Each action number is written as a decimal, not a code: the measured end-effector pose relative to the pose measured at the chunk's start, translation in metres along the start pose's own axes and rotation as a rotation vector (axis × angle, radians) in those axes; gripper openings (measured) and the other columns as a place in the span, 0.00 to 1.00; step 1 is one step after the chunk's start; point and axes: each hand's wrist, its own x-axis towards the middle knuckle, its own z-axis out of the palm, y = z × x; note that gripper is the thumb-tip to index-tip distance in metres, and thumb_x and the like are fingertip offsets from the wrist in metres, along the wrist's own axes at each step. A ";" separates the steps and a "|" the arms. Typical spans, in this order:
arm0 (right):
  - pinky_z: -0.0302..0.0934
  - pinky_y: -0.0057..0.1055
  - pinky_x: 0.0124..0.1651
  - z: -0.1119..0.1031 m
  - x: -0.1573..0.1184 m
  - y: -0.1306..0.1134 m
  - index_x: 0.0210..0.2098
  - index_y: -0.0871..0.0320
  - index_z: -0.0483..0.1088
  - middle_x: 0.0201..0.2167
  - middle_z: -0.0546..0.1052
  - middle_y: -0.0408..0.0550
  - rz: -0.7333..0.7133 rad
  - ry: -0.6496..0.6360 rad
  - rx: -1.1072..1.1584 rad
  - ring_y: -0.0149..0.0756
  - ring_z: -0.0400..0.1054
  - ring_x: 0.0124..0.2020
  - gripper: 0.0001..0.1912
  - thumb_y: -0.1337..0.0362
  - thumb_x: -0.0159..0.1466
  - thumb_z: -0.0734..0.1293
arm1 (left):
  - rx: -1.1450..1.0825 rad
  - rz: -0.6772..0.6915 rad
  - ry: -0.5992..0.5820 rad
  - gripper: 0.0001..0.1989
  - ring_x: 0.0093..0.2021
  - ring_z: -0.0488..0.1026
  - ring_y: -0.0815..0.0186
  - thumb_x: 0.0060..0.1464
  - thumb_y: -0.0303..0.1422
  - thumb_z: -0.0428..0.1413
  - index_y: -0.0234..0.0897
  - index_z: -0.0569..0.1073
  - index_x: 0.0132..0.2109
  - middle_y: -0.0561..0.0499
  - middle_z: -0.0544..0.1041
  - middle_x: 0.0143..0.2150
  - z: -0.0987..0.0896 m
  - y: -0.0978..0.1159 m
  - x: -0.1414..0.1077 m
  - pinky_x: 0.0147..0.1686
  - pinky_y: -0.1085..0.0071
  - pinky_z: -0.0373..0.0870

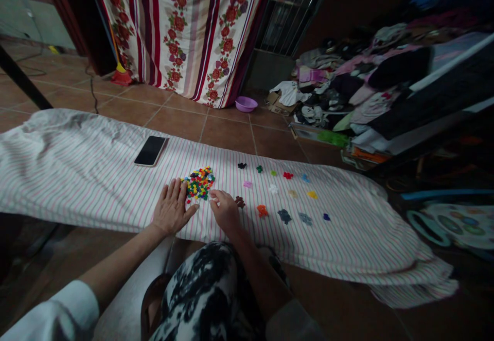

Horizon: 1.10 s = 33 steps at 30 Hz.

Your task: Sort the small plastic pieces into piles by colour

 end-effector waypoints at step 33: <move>0.60 0.27 0.39 0.007 0.019 -0.011 0.40 0.51 0.74 0.36 0.72 0.45 0.026 -0.143 -0.119 0.34 0.68 0.35 0.08 0.67 0.62 0.65 | -0.059 -0.018 -0.007 0.26 0.64 0.62 0.51 0.63 0.41 0.40 0.28 0.66 0.60 0.35 0.68 0.61 -0.010 -0.009 0.021 0.61 0.53 0.59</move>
